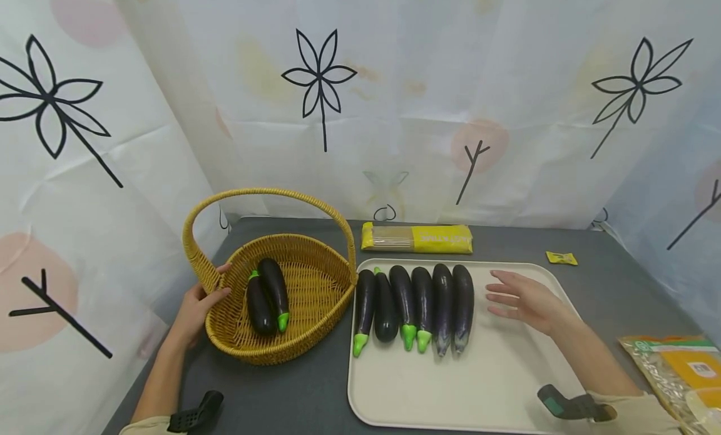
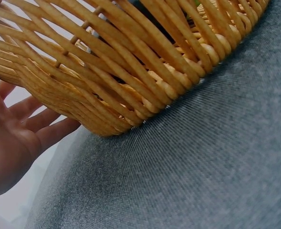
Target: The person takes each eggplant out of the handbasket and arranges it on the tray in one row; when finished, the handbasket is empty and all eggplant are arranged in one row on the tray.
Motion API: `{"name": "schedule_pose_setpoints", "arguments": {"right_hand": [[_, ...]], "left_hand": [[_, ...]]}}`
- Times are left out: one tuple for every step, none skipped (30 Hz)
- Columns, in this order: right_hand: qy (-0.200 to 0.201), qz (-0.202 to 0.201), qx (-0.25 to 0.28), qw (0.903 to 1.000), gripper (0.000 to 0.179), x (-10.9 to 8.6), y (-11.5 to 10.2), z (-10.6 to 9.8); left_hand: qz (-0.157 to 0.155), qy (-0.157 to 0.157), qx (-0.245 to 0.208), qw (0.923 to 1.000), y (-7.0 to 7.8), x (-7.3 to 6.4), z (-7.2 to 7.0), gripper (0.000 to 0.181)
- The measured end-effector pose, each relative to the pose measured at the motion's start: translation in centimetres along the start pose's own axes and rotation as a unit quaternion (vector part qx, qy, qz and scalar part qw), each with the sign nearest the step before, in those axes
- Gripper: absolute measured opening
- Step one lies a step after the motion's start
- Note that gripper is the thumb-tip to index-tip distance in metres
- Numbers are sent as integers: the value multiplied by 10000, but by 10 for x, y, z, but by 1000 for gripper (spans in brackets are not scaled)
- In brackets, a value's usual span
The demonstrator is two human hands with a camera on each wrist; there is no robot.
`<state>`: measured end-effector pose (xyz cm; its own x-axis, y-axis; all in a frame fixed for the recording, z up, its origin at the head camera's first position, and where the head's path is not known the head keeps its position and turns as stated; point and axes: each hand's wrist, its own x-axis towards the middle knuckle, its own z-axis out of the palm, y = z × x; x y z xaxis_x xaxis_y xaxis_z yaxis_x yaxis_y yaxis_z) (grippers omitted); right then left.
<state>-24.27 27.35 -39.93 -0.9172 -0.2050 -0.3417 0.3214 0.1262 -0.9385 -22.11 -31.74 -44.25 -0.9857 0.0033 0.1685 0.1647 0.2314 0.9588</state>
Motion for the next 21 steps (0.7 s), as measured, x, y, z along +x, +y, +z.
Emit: {"name": "schedule_pose_setpoints", "arguments": {"right_hand": [[-22, -69, -25, 10000, 74, -1, -4, -1], [-69, -147, -27, 9999, 74, -2, -7, -1], [-117, -233, -26, 9997, 73, -3, -11, -1], [-172, -306, 11, 9994, 73, -4, -14, -1], [-247, -380, 74, 9989, 72, -5, -17, -1], [-328, -441, 154, 9984, 71, -6, -20, 0], [-419, -501, 215, 9976, 69, -7, -22, 2], [-520, -546, 286, 9967, 67, -9, -25, 4], [-619, -576, 352, 9958, 65, -10, -27, 6], [-719, -590, 418, 9948, 63, -11, -29, 9], [-809, -589, 461, 9939, 62, -12, -32, 12], [-900, -596, 462, 9931, 62, -13, -34, 15], [-978, -600, 449, 9924, 62, -14, -36, 18], [-1036, -589, 430, 9919, 63, -14, -38, 22], [-1090, -579, 403, 9915, 64, -14, -40, 25], [-1140, -579, 368, 9911, 65, -14, -42, 29], [-1187, -575, 335, 9907, 65, -13, -44, 33], [-1232, -562, 319, 9903, 66, -12, -46, 37], [-1269, -537, 323, 9899, 65, -11, -47, 41], [-1311, -511, 314, 9896, 66, -10, -49, 45], [-1373, -490, 333, 9888, 65, -9, -50, 49]], "left_hand": [[-9, -2, 0, 10000, 0, 0, 0, 51], [-20, -5, -10, 10000, -1, 0, -1, 51], [-22, -10, -15, 10000, -1, 0, -1, 51], [-19, -14, -50, 10000, -1, 0, -1, 51], [-14, -21, -73, 10000, -1, 0, -1, 51], [-10, -26, -85, 10000, -1, 0, -1, 51], [-12, -24, -92, 10000, -1, -1, -1, 51], [-16, -25, -93, 10000, -1, -1, -1, 51], [-22, -21, -82, 10000, -1, -1, -1, 51], [-24, -20, -68, 10000, -1, -1, -1, 51], [-35, -19, -63, 10000, -1, -1, 0, 51], [-45, -16, -47, 10000, 0, -1, 0, 52], [-48, -11, -32, 10000, 0, -1, 0, 52], [-55, -6, -24, 10000, 0, -1, 0, 52], [-56, -2, -20, 10000, 1, -1, 0, 52], [-59, -2, -21, 10000, 1, -1, 0, 52], [-65, -1, -35, 10000, 1, -1, 1, 52], [-65, 1, -34, 10000, 1, -1, 1, 52], [-63, 0, -33, 10000, 1, -1, 1, 52], [-66, 3, -30, 10000, 1, -1, 1, 51], [-63, 2, -18, 10000, 2, -1, 1, 51]]}}
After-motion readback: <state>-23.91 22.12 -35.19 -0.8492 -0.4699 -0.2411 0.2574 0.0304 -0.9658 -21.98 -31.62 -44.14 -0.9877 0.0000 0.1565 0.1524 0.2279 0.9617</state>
